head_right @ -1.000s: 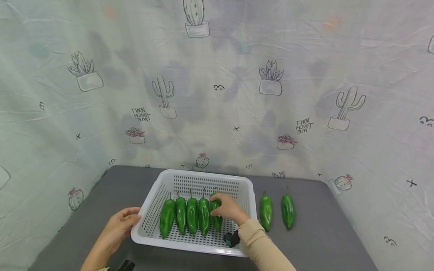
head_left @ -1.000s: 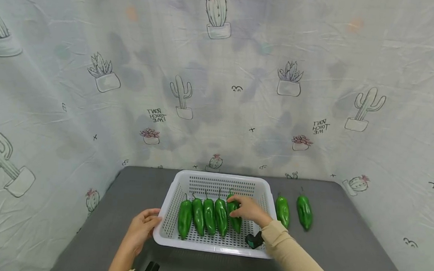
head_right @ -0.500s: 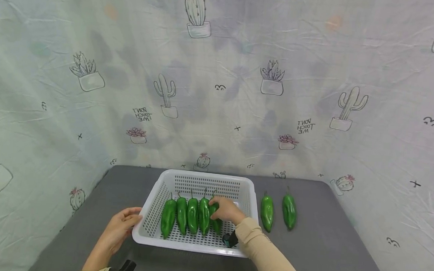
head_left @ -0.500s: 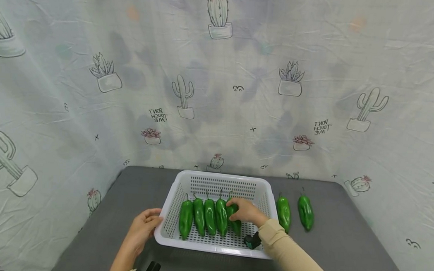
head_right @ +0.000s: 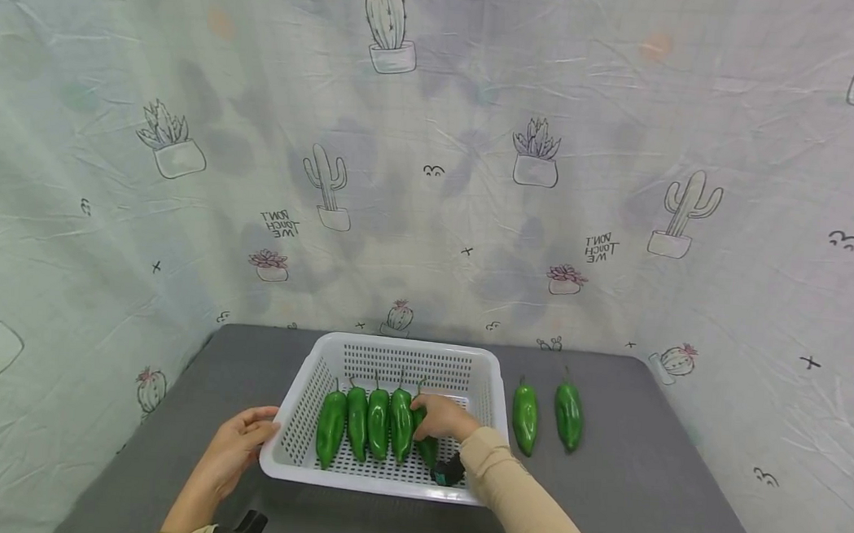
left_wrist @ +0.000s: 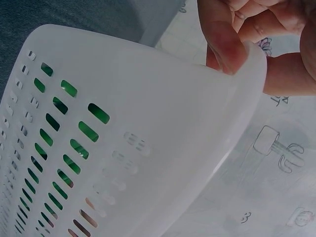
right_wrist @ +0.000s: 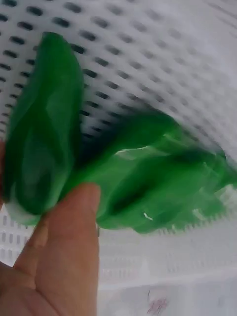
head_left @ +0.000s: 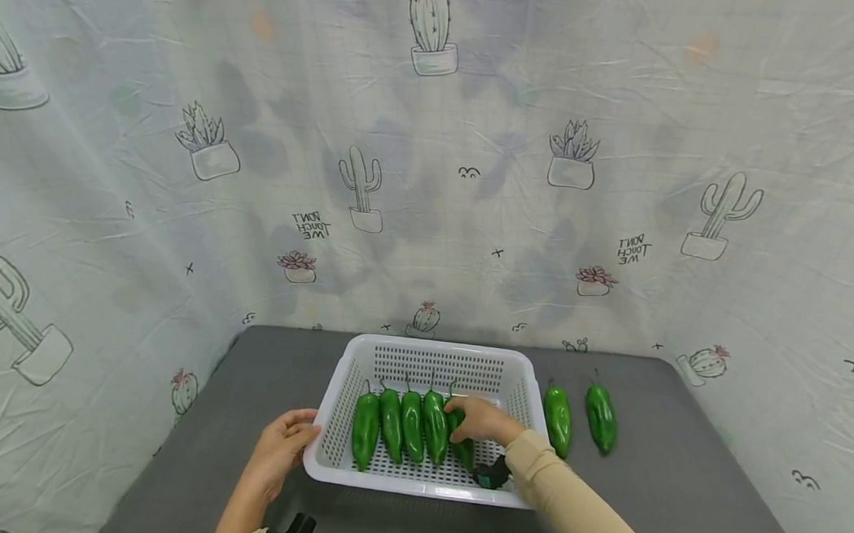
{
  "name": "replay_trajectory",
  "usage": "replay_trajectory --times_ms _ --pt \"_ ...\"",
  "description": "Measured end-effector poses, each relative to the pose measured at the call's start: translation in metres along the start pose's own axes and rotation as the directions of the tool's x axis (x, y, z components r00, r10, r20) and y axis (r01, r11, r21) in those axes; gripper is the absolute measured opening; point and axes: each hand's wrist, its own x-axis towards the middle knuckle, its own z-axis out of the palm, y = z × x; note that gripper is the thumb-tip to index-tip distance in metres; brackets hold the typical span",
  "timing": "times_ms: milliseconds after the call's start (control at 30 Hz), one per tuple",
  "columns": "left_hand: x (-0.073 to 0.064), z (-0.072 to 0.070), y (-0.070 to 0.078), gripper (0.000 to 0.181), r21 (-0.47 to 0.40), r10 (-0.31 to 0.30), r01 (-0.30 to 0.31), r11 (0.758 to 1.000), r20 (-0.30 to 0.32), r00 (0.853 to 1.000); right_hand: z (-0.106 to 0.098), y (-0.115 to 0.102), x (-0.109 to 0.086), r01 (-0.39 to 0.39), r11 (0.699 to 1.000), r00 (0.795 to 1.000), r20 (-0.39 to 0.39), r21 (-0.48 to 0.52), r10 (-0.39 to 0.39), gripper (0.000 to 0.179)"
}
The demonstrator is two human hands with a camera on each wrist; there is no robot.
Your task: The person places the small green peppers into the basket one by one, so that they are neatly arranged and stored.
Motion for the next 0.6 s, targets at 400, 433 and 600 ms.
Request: replay_trajectory --times_ms 400,433,600 --pt "0.0019 -0.0004 0.0002 0.038 0.008 0.0 0.0 1.0 -0.001 1.0 0.0002 0.001 0.0008 0.019 0.999 1.0 0.016 0.041 -0.02 0.062" --pt "0.0019 -0.0005 0.0001 0.038 0.009 0.001 -0.001 1.0 0.0 1.0 -0.0005 0.0006 0.0006 0.031 0.999 0.999 0.007 0.042 -0.032 0.063" --pt "0.0013 -0.0005 -0.0008 0.038 0.008 0.0 0.0 1.0 0.0 1.0 -0.0024 0.0012 0.0008 0.057 0.997 0.997 -0.048 0.046 -0.054 0.062"
